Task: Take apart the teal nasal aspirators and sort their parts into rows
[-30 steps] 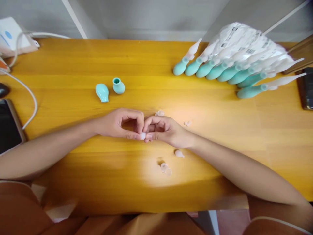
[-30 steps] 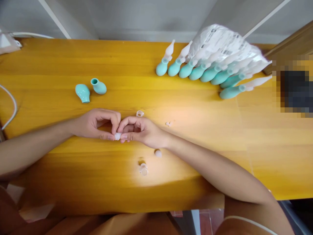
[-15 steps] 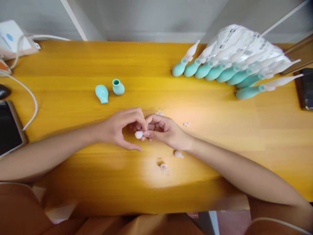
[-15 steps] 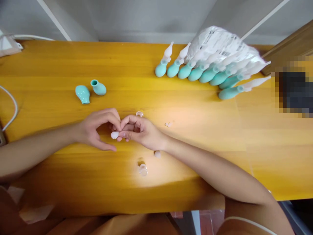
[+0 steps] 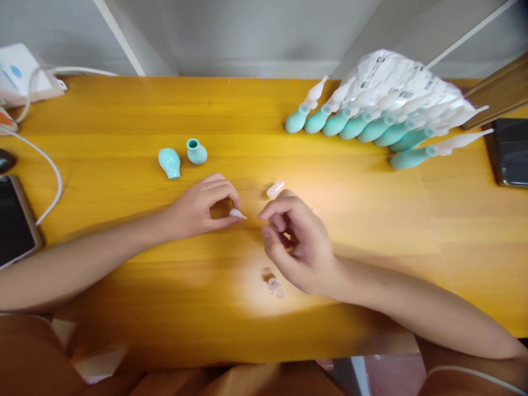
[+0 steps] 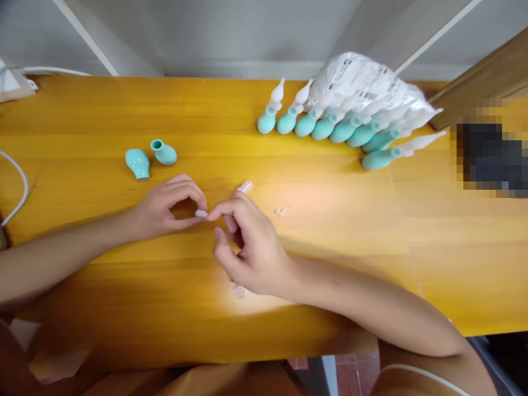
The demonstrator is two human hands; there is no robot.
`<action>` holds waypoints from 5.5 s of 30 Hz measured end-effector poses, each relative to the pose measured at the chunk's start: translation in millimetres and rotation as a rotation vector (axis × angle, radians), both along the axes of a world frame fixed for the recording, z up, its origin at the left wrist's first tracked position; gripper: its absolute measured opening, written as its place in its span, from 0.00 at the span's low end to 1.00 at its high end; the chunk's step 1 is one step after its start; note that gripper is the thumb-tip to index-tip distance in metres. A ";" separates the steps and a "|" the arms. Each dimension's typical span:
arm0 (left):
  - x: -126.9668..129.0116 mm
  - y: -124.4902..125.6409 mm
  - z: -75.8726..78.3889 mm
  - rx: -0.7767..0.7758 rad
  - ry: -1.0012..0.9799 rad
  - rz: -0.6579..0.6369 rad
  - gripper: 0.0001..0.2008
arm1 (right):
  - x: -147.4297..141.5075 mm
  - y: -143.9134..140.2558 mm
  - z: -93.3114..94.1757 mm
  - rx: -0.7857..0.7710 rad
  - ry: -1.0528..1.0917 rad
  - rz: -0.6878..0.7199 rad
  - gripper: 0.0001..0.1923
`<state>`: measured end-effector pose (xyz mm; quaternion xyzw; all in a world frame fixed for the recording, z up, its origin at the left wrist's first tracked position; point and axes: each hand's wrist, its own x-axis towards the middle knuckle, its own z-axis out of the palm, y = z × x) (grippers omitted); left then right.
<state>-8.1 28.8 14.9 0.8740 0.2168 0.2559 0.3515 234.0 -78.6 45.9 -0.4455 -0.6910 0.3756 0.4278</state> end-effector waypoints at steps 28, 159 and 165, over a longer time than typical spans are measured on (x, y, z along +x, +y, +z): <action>-15.3 -15.1 -11.3 0.388 -0.051 -0.045 0.15 | 23.5 34.8 22.6 -0.195 -0.194 0.399 0.06; -6.0 -19.8 -5.9 0.059 -0.262 0.133 0.15 | 32.7 39.5 14.5 0.387 -0.317 0.213 0.16; -6.0 -16.3 -7.5 0.087 -0.284 0.157 0.17 | 35.7 44.1 12.5 0.345 -0.399 0.110 0.09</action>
